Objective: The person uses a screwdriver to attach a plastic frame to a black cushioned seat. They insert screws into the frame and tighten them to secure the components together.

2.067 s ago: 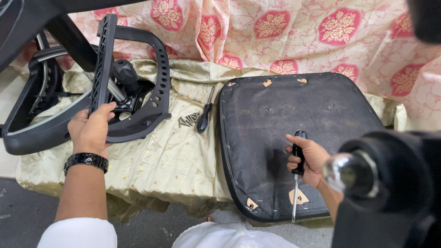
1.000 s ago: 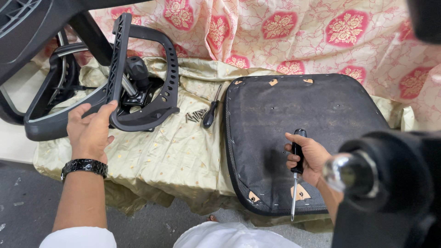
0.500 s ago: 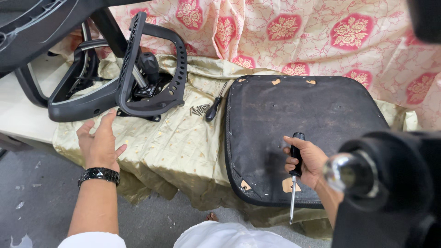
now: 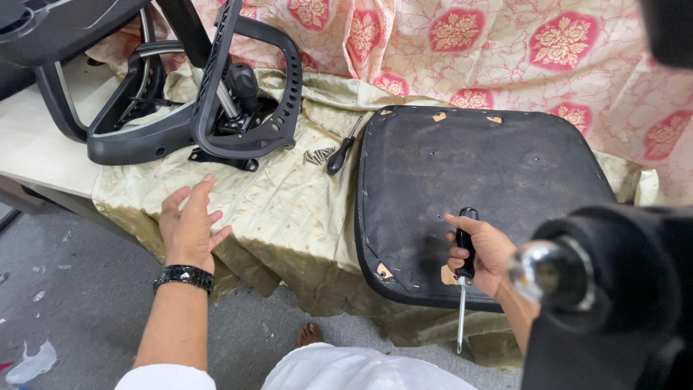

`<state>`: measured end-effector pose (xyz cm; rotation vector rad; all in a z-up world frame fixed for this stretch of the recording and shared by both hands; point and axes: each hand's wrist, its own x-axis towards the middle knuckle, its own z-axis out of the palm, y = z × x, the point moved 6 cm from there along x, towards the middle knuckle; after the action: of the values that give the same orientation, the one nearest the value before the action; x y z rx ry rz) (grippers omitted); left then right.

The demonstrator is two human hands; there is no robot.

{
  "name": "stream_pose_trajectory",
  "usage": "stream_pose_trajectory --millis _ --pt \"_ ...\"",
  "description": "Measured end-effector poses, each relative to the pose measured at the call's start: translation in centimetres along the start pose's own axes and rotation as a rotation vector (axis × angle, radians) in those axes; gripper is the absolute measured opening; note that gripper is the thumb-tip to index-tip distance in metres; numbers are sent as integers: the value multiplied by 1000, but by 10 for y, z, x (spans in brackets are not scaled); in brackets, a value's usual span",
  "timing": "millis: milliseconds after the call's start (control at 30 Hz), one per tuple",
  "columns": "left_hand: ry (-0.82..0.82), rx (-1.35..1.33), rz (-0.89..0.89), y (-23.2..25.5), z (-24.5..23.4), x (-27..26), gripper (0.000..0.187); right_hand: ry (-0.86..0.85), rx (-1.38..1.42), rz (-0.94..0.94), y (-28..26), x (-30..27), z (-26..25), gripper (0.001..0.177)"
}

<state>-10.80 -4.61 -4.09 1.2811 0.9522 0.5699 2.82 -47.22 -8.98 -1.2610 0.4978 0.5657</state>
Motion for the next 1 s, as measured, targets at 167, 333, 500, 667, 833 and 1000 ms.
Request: stream_pose_trajectory --millis 167,333,500,667,833,1000 --pt "-81 -80 -45 -7 15 30 77 66 22 -22 4 9 15 28" --pt "-54 -151 -122 -7 9 75 75 78 -14 -10 10 20 51 27" --pt "-1 -194 -202 -3 -23 142 79 109 -97 -41 13 27 90 26" --pt "184 -314 -250 15 -59 203 80 148 -65 -53 10 40 122 28" --pt "371 -338 -379 43 -80 239 82 150 -18 -72 7 54 145 24" --pt "455 -256 -434 56 -88 256 80 168 29 -86 10 67 156 23"
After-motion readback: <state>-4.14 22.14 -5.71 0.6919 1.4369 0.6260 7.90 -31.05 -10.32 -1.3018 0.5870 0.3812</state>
